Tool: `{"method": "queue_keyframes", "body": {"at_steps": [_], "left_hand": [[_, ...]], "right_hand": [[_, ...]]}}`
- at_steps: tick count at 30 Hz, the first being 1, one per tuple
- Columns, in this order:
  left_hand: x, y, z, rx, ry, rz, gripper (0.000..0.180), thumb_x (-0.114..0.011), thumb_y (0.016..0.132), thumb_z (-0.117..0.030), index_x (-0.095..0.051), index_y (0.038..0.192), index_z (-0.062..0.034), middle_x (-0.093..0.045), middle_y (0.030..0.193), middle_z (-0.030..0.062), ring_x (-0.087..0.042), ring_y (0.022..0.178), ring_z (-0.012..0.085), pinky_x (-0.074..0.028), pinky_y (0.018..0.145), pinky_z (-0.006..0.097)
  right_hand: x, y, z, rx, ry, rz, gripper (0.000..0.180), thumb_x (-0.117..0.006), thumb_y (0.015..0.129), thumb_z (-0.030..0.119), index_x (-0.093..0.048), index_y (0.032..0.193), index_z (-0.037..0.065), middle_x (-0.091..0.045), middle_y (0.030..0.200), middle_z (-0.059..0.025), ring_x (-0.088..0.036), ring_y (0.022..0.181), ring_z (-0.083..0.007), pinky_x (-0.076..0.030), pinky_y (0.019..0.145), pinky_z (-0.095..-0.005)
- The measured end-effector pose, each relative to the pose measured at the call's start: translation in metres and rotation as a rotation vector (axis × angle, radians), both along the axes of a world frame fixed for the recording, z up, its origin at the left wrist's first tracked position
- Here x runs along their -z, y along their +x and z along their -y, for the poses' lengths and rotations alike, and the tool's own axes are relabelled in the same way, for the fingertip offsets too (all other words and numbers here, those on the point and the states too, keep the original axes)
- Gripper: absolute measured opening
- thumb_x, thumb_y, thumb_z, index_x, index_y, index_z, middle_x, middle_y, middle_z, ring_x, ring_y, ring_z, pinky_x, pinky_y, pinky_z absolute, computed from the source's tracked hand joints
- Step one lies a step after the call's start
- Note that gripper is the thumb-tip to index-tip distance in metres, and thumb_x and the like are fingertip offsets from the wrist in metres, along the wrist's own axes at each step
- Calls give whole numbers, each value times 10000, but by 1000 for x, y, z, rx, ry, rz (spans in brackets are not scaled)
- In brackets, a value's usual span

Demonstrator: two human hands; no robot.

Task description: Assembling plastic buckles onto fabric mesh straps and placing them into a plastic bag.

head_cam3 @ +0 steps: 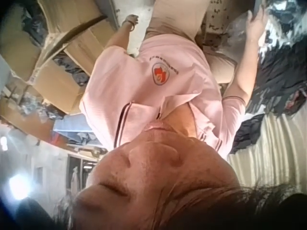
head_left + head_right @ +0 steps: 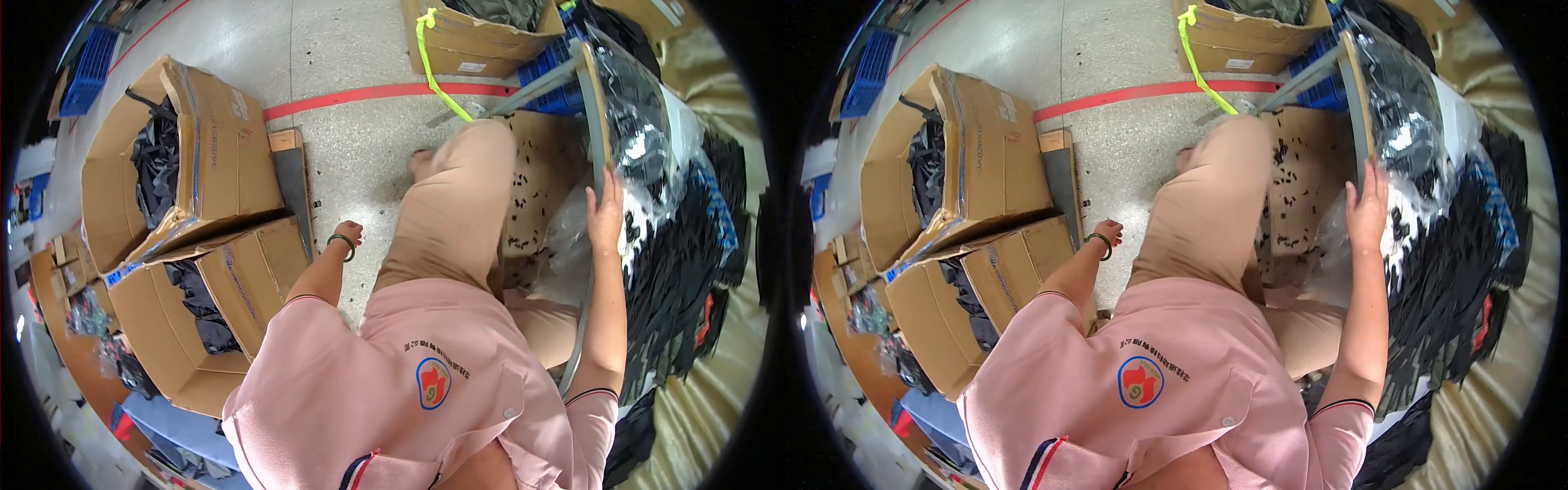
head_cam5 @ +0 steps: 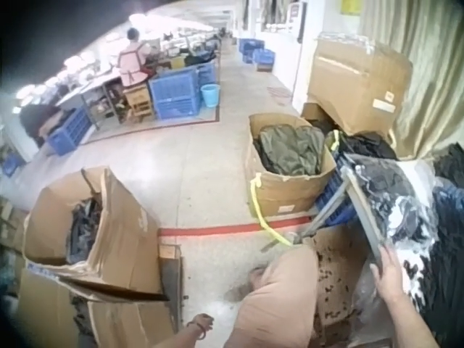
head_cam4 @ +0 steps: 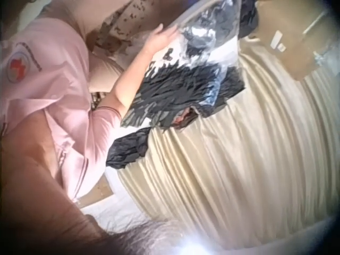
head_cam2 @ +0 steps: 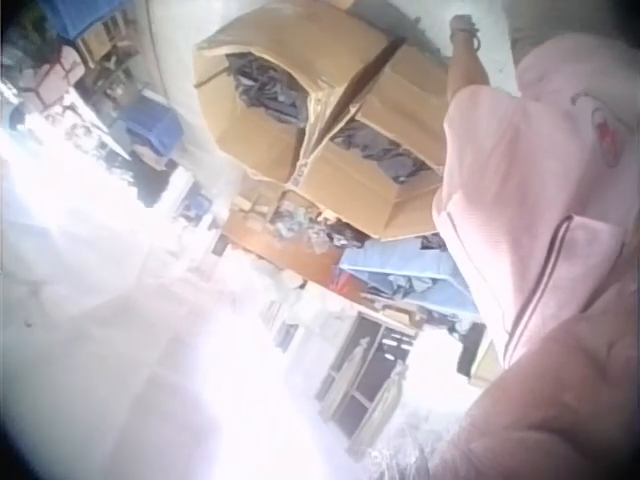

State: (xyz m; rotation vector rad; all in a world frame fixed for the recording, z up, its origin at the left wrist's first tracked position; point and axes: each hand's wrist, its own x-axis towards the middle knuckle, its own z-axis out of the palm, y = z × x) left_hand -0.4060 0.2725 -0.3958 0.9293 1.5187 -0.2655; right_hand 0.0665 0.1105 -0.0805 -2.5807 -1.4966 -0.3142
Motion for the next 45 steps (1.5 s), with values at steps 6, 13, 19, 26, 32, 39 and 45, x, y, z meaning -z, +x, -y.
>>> {"method": "queue_keyframes", "body": {"at_steps": [6, 13, 19, 26, 32, 39, 45], "left_hand": [[56, -25, -28, -276, -25, 23, 196, -582, 842, -188, -570, 961, -33, -613, 744, 90, -596, 548, 195, -471, 474, 320], [123, -59, -69, -549, -107, -33, 217, -597, 843, -218, -574, 996, -65, -636, 796, 96, -614, 554, 197, -461, 449, 315], [168, -98, -99, -725, -65, -29, 222, -610, 840, -237, -583, 980, -67, -628, 737, 86, -607, 526, 168, -422, 396, 279], [249, -104, -96, -878, -122, -89, 196, -616, 836, -215, -579, 982, -91, -625, 754, 73, -598, 523, 173, -415, 390, 284], [377, -159, -72, -599, 47, -255, 508, -673, 815, -298, -469, 1259, -162, -569, 985, 61, -543, 757, 189, -457, 545, 359], [415, -132, -74, -756, 85, -239, 659, -744, 734, -294, -472, 1264, -12, -516, 1230, 117, -457, 1170, 236, -334, 993, 338], [406, -115, -93, -952, 11, -147, 790, -753, 732, -274, -346, 1366, -36, -460, 1305, 114, -437, 1189, 242, -330, 1001, 341]], "right_hand": [[19, 5, -26, 78, -196, 112, 629, -606, 775, 28, -369, 1355, 91, -365, 1354, -246, -398, 1208, -412, -344, 1006, -431], [19, 0, -34, 255, -90, -30, 774, -464, 703, -154, -274, 1401, 119, -358, 1372, -236, -389, 1224, -424, -343, 1014, -442], [20, 0, -64, 770, -541, 99, 769, -515, 805, -47, -117, 1444, 110, -309, 1417, -231, -399, 1244, -385, -370, 1002, -399], [16, 56, -43, 849, -776, 206, 827, -502, 752, -27, -52, 1436, 84, -480, 1216, -319, -536, 1038, -459, -444, 860, -463], [20, 44, -82, 839, -865, 165, 621, -552, 705, -19, -248, 1246, 12, -562, 1035, -318, -552, 1009, -457, -422, 872, -483], [-1, 90, -52, 767, -986, 236, 439, -604, 675, 21, -401, 1060, -32, -545, 953, -241, -557, 943, -397, -416, 841, -447], [-9, 75, -67, 738, -973, 148, 341, -600, 679, 28, -416, 957, -42, -533, 898, -221, -560, 873, -369, -422, 797, -436]]}}
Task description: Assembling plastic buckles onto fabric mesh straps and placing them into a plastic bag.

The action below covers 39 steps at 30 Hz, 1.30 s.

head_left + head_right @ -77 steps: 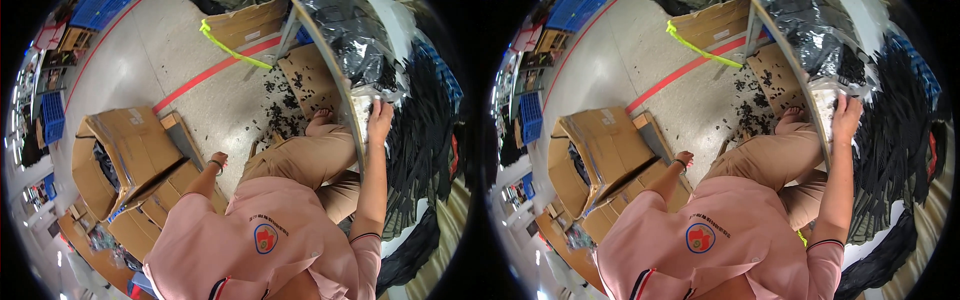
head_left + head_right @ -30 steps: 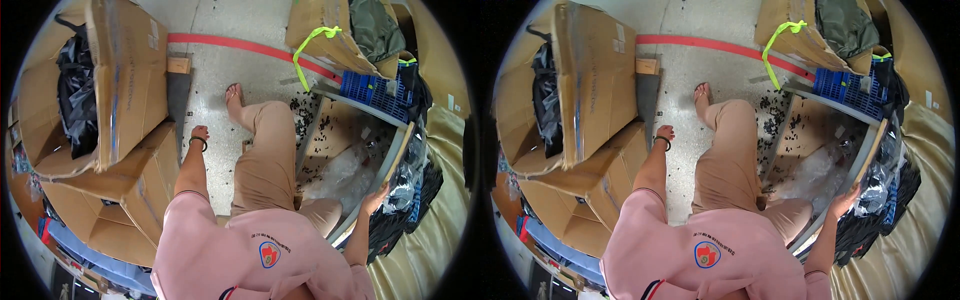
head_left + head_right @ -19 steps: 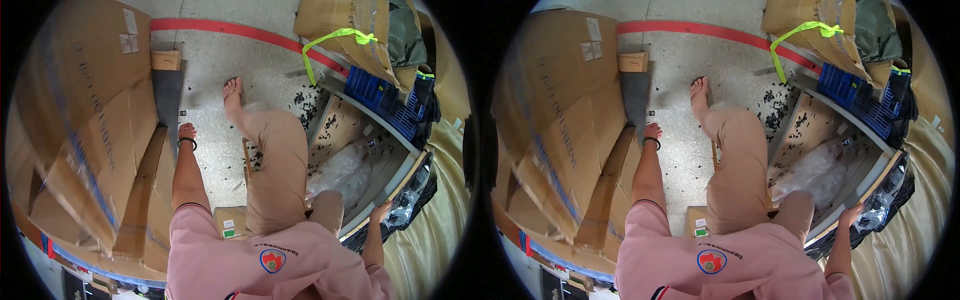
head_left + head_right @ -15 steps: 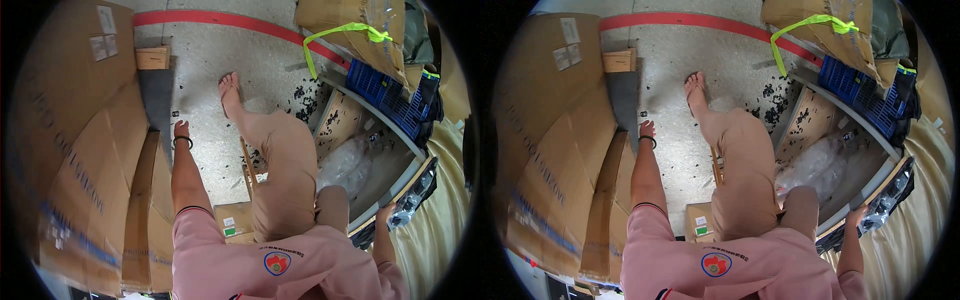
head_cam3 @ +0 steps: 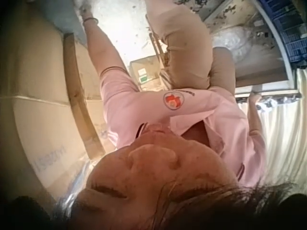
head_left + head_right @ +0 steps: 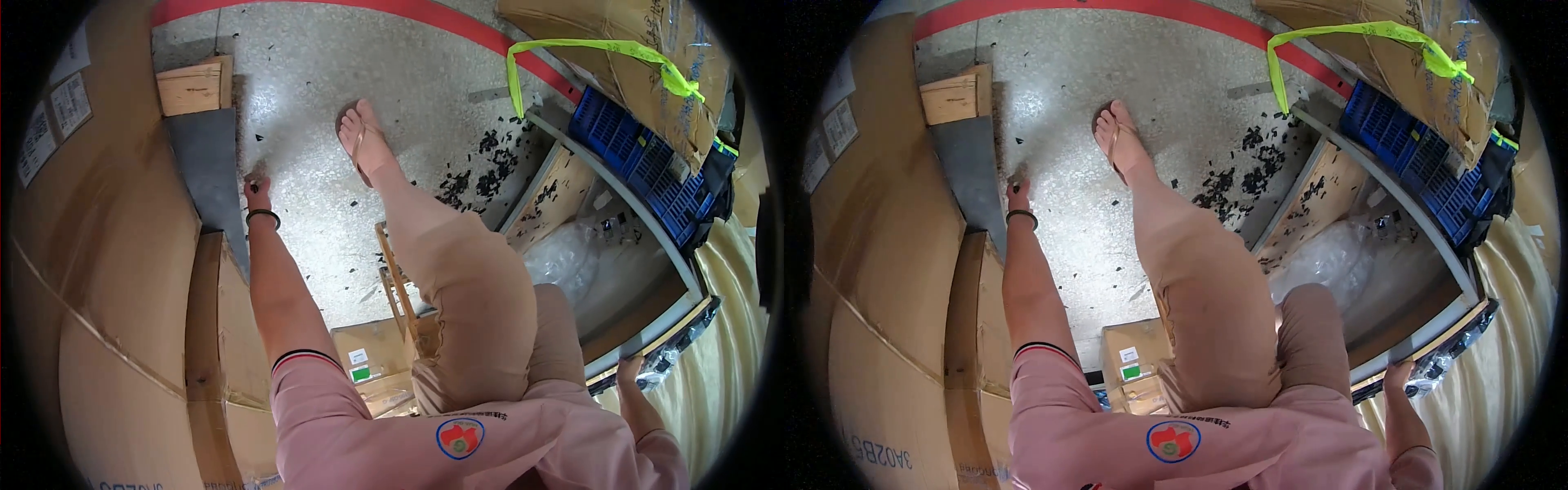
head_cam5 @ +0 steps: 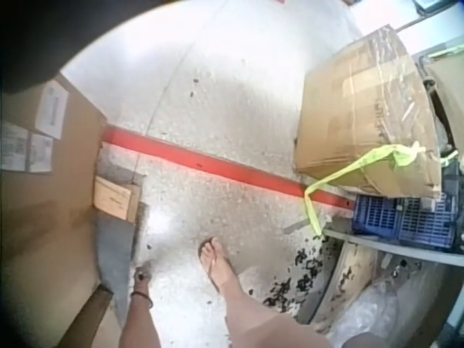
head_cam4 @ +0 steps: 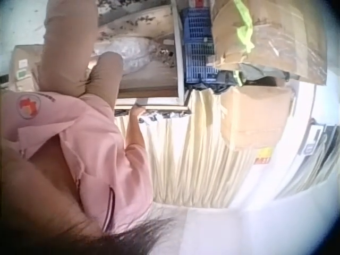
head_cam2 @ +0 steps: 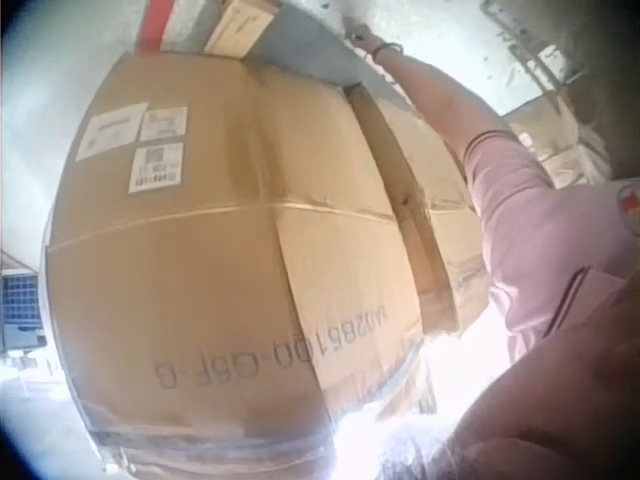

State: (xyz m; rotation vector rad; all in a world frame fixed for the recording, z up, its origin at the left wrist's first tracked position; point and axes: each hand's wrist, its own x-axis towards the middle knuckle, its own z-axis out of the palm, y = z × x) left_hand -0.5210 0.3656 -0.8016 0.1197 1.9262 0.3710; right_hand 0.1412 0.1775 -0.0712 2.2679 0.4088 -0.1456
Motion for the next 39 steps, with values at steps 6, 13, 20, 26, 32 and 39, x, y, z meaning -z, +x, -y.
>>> {"method": "queue_keyframes", "body": {"at_steps": [6, 13, 20, 26, 32, 39], "left_hand": [[5, 6, -4, 51, 93, -160, 638, -676, 795, -204, -383, 1338, -41, -508, 1236, 94, -495, 1112, 235, -374, 948, 339], [-6, 39, -15, 13, 75, -289, 336, -629, 803, -124, -621, 1101, 30, -633, 1114, 145, -600, 976, 243, -439, 853, 326], [-10, 51, -31, 19, 81, -262, 310, -638, 790, -157, -660, 1064, -14, -671, 1034, 105, -618, 902, 227, -460, 831, 297], [-73, 70, -24, -52, 163, -423, 193, -718, 757, -163, -698, 817, 19, -692, 743, 113, -657, 659, 177, -521, 618, 291], [-138, 114, -53, 61, 315, -330, 208, -753, 722, -136, -679, 781, 49, -683, 762, 127, -637, 693, 179, -528, 668, 296], [-288, 248, -143, 177, 458, 396, 136, -697, 767, -42, -623, 825, 56, -654, 813, 114, -626, 738, 175, -522, 690, 267]], "right_hand": [[6, 6, 7, 159, -15, 94, 465, -594, 636, -15, -492, 1089, 16, -528, 981, -159, -530, 934, -283, -413, 829, -381], [11, -5, -5, 22, 1, 95, 340, -567, 683, 5, -456, 999, -55, -541, 970, -249, -549, 944, -378, -421, 836, -402], [15, -7, -2, 61, 18, 106, 388, -521, 700, -3, -449, 1079, -38, -539, 1000, -258, -528, 987, -409, -405, 865, -428], [13, -19, -1, -52, 63, 31, 376, -508, 714, -25, -392, 1070, -59, -538, 986, -306, -532, 965, -459, -412, 857, -490], [37, -28, -14, 236, -81, 239, 411, -542, 823, 116, -359, 1146, -59, -625, 988, -221, -651, 892, -371, -548, 733, -430], [34, -46, -30, 359, 461, 134, 331, -524, 802, 119, -447, 1103, 7, -589, 997, -190, -600, 953, -331, -498, 810, -392]]}}
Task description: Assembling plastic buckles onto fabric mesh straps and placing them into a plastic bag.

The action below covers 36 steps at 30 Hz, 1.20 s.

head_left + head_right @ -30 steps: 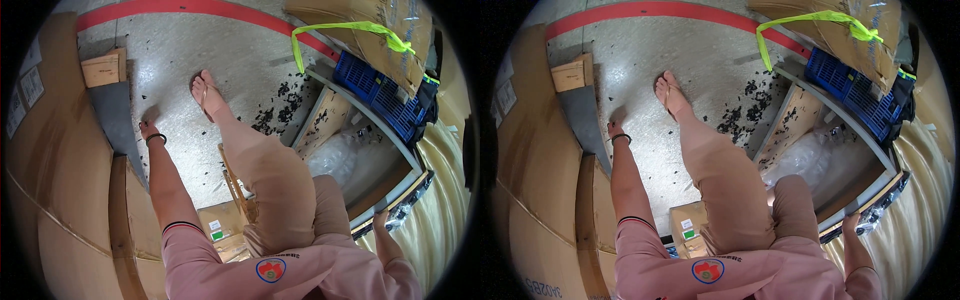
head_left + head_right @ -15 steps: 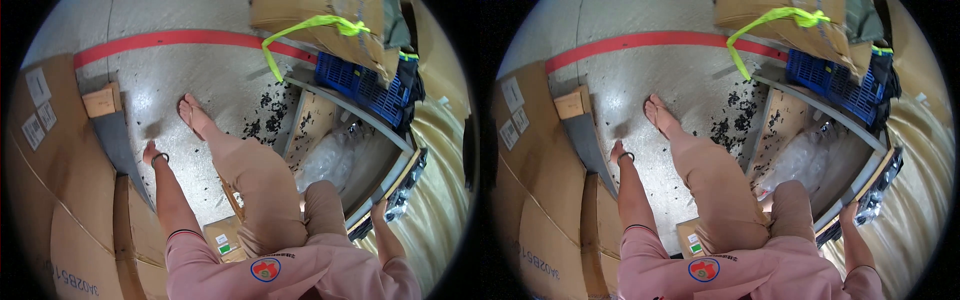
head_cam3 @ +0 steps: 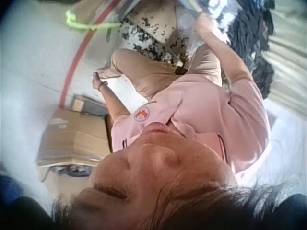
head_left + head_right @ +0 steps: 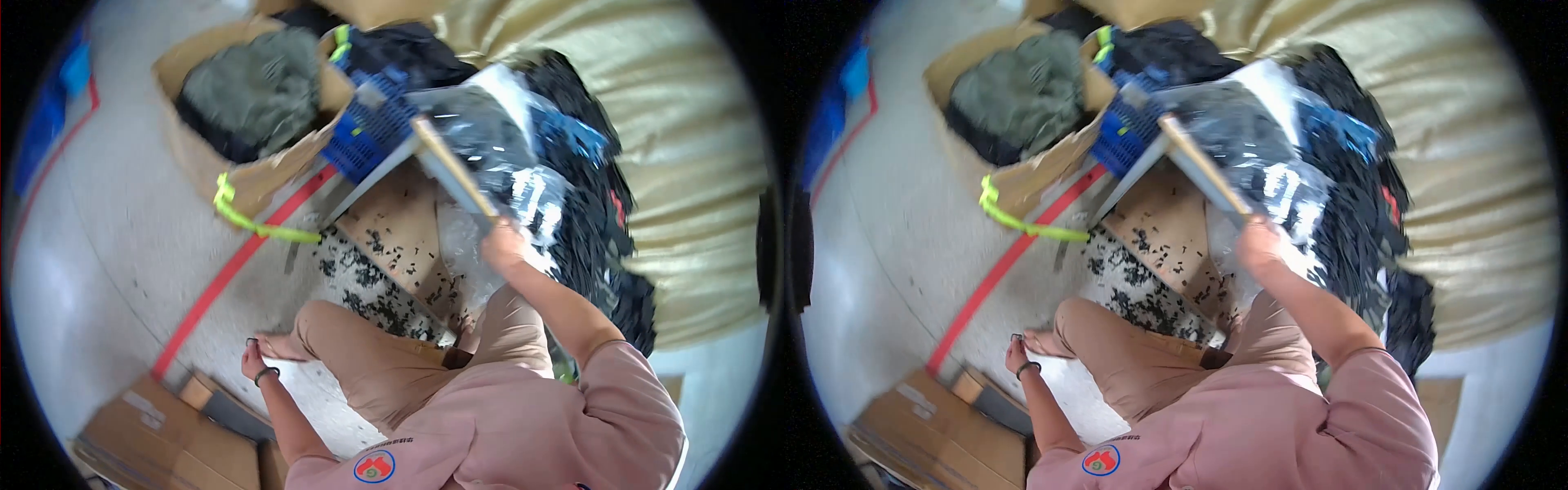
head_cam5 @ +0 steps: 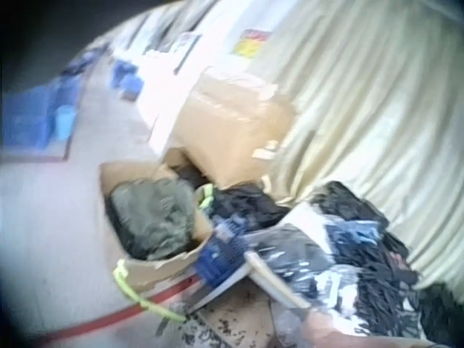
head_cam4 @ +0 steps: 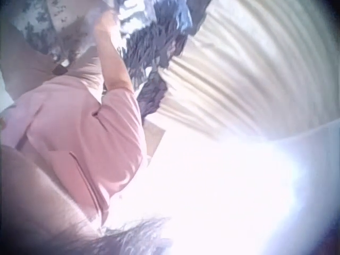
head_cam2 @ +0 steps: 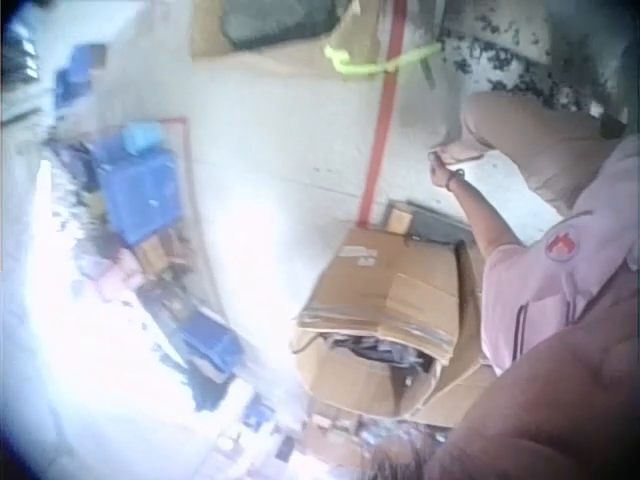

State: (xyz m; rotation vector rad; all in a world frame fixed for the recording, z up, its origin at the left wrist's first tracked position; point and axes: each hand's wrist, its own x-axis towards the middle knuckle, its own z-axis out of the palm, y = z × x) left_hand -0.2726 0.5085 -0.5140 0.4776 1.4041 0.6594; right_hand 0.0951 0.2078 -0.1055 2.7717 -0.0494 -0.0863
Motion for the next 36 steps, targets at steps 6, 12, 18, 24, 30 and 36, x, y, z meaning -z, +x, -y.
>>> {"method": "queue_keyframes", "body": {"at_steps": [6, 12, 18, 24, 30, 36], "left_hand": [[-199, 149, 24, 433, 221, 428, 68, -653, 795, 10, -615, 846, 35, -632, 879, 109, -619, 807, 183, -536, 743, 291], [-432, 235, 181, 1181, 689, 831, 58, -664, 774, 32, -649, 829, 42, -610, 934, 106, -591, 847, 162, -485, 787, 267], [-520, 314, 303, 1416, 1381, 768, 76, -711, 735, -64, -688, 779, -6, -637, 835, 85, -595, 766, 153, -477, 722, 271], [-520, 428, 313, 1298, 1705, 304, 134, -744, 700, -151, -696, 717, -27, -665, 775, 140, -623, 681, 222, -496, 661, 323], [-488, 457, 295, 1515, 1726, 68, 304, -668, 803, -273, -666, 936, 1, -683, 850, 140, -655, 752, 242, -492, 701, 332], [-497, 435, 311, 1768, 1253, 35, 306, -547, 907, -276, -626, 828, 8, -590, 675, 43, -555, 596, 134, -460, 585, 272]], "right_hand": [[-29, -24, 9, -279, 43, -47, 344, -479, 800, 55, -490, 1140, 2, -600, 1051, -155, -616, 944, -270, -470, 817, -410], [-43, -46, 88, -497, 385, -120, 328, -517, 799, 76, -534, 1119, 6, -608, 1073, -196, -570, 1054, -309, -454, 849, -410], [-65, -165, 208, -691, 1148, -92, 326, -584, 833, 179, -573, 1134, 54, -626, 1059, -163, -589, 974, -335, -471, 840, -423], [-21, -243, 309, -370, 1234, -214, 256, -569, 871, 197, -590, 1091, 68, -667, 924, -134, -641, 802, -316, -510, 732, -377], [0, -272, 345, -254, 1420, -216, 228, -559, 874, 211, -618, 1022, 48, -662, 929, -147, -643, 823, -291, -498, 732, -365], [-8, -244, 355, -159, 1689, -135, 195, -534, 900, 176, -618, 958, 10, -656, 828, -107, -615, 736, -180, -473, 674, -308]]}}
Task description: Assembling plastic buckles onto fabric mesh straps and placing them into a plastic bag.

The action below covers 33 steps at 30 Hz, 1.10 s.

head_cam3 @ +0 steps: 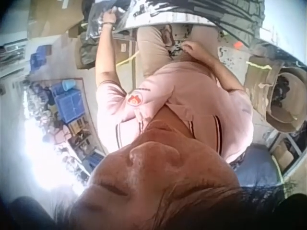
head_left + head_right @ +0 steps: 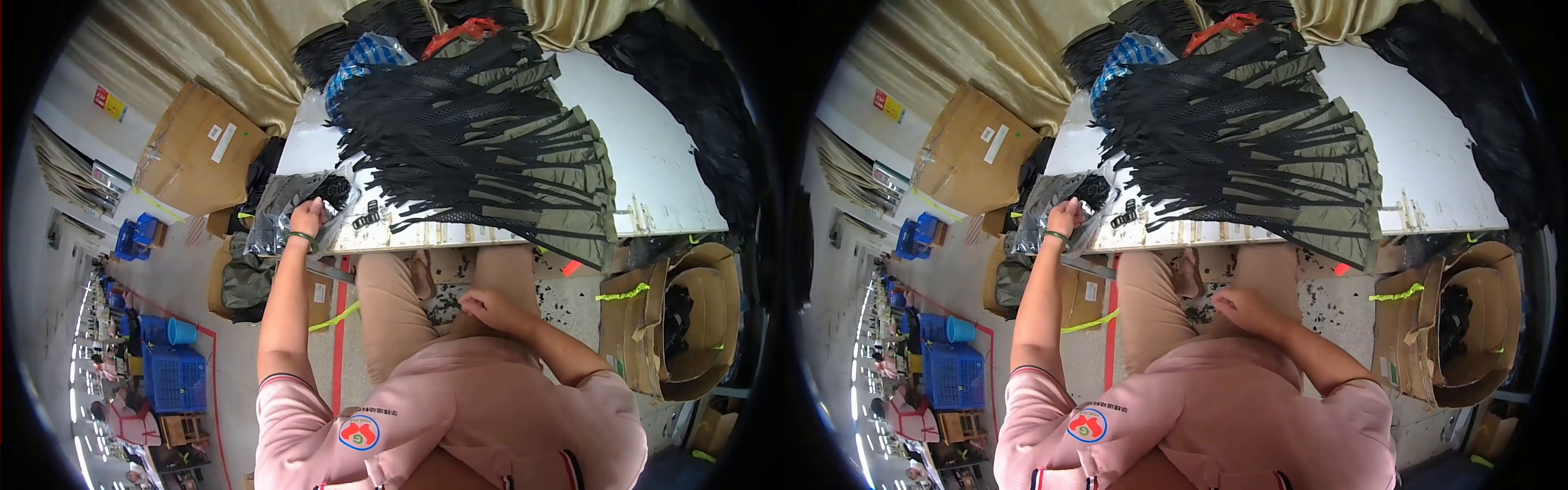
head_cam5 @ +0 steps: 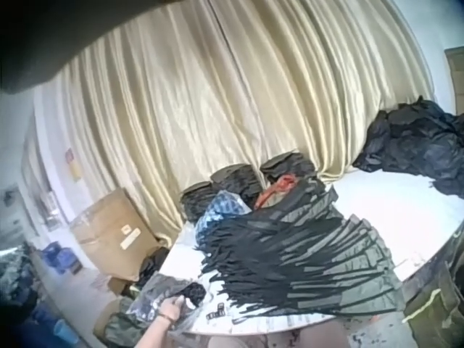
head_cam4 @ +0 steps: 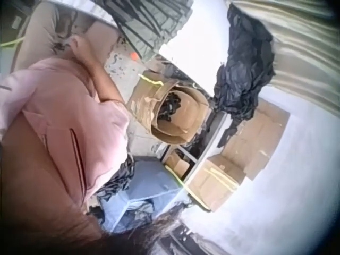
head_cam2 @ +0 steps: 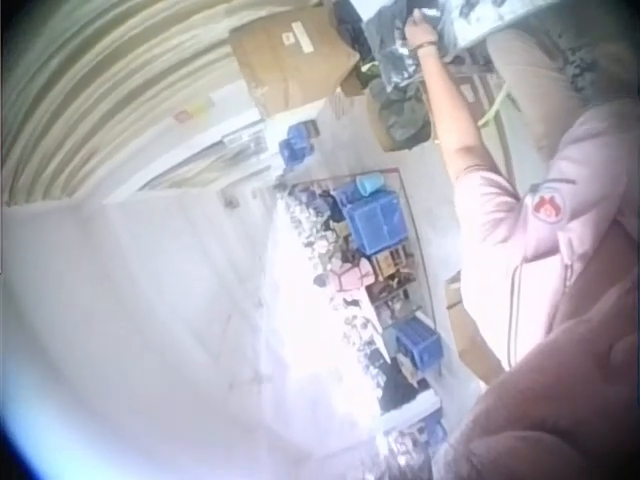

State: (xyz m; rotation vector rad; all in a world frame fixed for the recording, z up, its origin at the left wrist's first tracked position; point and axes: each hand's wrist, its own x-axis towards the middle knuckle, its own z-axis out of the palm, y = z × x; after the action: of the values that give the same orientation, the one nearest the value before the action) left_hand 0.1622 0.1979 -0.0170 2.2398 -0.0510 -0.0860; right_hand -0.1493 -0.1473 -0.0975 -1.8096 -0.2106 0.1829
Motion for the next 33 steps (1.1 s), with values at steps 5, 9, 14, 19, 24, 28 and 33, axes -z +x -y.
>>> {"method": "queue_keyframes", "body": {"at_steps": [5, 9, 14, 19, 24, 28, 33], "left_hand": [[3, -32, -23, 78, -265, -119, 414, -632, 796, -28, -459, 1171, 3, -584, 971, 82, -592, 751, 164, -506, 688, 286], [17, -55, -14, 128, -58, 78, 777, -645, 666, 126, -298, 1338, -50, -519, 1168, 125, -607, 891, 183, -521, 760, 315], [3, -72, 19, 38, 74, 192, 799, -638, 665, 138, -295, 1353, -77, -551, 1169, 161, -649, 790, 177, -525, 746, 286], [1, -79, 19, -56, 231, 234, 778, -631, 669, 120, -318, 1352, -82, -591, 1122, 161, -654, 753, 189, -528, 703, 307], [19, -82, 25, -108, 191, 274, 782, -627, 717, 52, -281, 1388, -148, -643, 919, 112, -655, 704, 230, -516, 638, 360], [33, -85, 39, -192, 178, 187, 783, -632, 754, 25, -248, 1401, -193, -649, 924, 124, -658, 703, 243, -523, 634, 368], [26, -86, 43, -250, 149, 177, 770, -620, 756, 49, -258, 1395, -181, -657, 934, 142, -665, 717, 248, -530, 647, 362]], "right_hand": [[-71, 120, -46, -19, -21, 337, 175, -518, 881, 167, -601, 864, 13, -614, 778, -161, -594, 719, -327, -457, 641, -392], [-96, 213, -111, -31, -183, 828, 164, -550, 824, 100, -633, 962, 64, -624, 1021, -85, -566, 972, -276, -446, 803, -372], [-92, 274, -161, -129, -449, 1109, 192, -589, 768, 103, -640, 954, 95, -601, 1101, -28, -494, 1100, -243, -376, 910, -403], [-101, 287, -179, -546, -912, 856, 101, -604, 753, 206, -674, 774, 136, -613, 884, -7, -519, 959, -183, -377, 810, -355], [-67, 285, -182, -322, -703, 561, 149, -665, 691, 238, -684, 747, 102, -659, 821, -91, -647, 766, -268, -476, 643, -403], [-45, 280, -173, -178, -377, 1, 162, -719, 704, 258, -693, 775, 116, -657, 767, -122, -642, 732, -277, -486, 653, -383], [-44, 282, -175, -106, -210, -154, 165, -726, 709, 263, -695, 751, 107, -656, 715, -104, -632, 654, -248, -480, 626, -356]]}}
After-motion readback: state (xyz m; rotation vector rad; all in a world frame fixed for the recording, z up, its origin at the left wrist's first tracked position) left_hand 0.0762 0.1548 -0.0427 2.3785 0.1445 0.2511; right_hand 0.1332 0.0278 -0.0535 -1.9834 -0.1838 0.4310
